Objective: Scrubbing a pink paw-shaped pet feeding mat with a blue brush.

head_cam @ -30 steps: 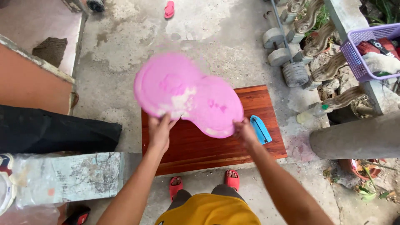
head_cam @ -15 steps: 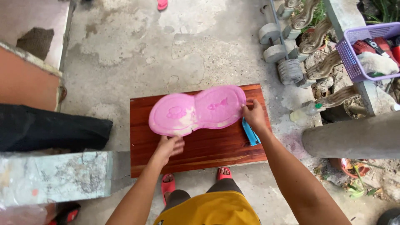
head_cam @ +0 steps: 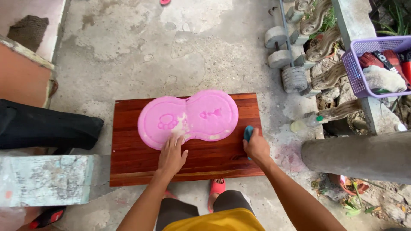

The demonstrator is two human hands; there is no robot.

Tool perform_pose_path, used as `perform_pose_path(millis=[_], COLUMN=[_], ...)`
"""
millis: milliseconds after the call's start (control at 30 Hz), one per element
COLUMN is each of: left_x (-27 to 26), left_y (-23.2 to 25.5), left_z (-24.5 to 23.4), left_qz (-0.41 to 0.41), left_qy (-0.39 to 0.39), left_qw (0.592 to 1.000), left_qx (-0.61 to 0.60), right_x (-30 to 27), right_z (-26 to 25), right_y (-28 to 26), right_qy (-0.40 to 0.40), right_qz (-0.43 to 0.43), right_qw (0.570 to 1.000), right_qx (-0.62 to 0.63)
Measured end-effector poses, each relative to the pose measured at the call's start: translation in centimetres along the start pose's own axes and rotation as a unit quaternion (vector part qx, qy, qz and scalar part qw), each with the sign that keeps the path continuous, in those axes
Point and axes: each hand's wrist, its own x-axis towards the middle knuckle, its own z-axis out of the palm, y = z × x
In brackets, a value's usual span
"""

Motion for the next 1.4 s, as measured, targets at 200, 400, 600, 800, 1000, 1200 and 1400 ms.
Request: perform_pose_path(millis=[200,400,600,800,1000,1200,1400], left_x=[0.3,-0.7,3.3,6.3,5.5,7.4,8.2], left_y=[4.5,9.2,8.3,9.1,8.6,8.5,8.5], left_z=[-1.0,0.4,5.1,2.6,3.1,3.7,3.1], left_qz=[-0.061,-0.03,0.107,0.147,0.14,0.138,0.148], left_qy=[-0.063,-0.202,0.074,0.05,0.056,0.07,0.034], left_qw=[0.995,0.978,0.991,0.987,0.988,0.988,0.988], left_qx=[0.041,0.037,0.018,0.044,0.038,0.027,0.026], right_x=[-0.3,-1.5,-2.4,-1.8,2.7,2.9,6.3], right_z=[-0.8,0.8,1.9,-0.5,-3.8,-3.0,-6.8], right_y=[-0.3,-5.3,-6.4,-5.1,-1.8,-1.5,-3.1], right_qy=[0.126,0.118,0.116,0.097,0.18,0.072,0.097], right_qz=[-0.111,-0.125,-0.135,-0.215,-0.223,-0.419,-0.277], right_qw=[0.971,0.971,0.968,0.964,0.95,0.896,0.948], right_qx=[0.171,0.165,0.179,0.123,0.125,0.129,0.119])
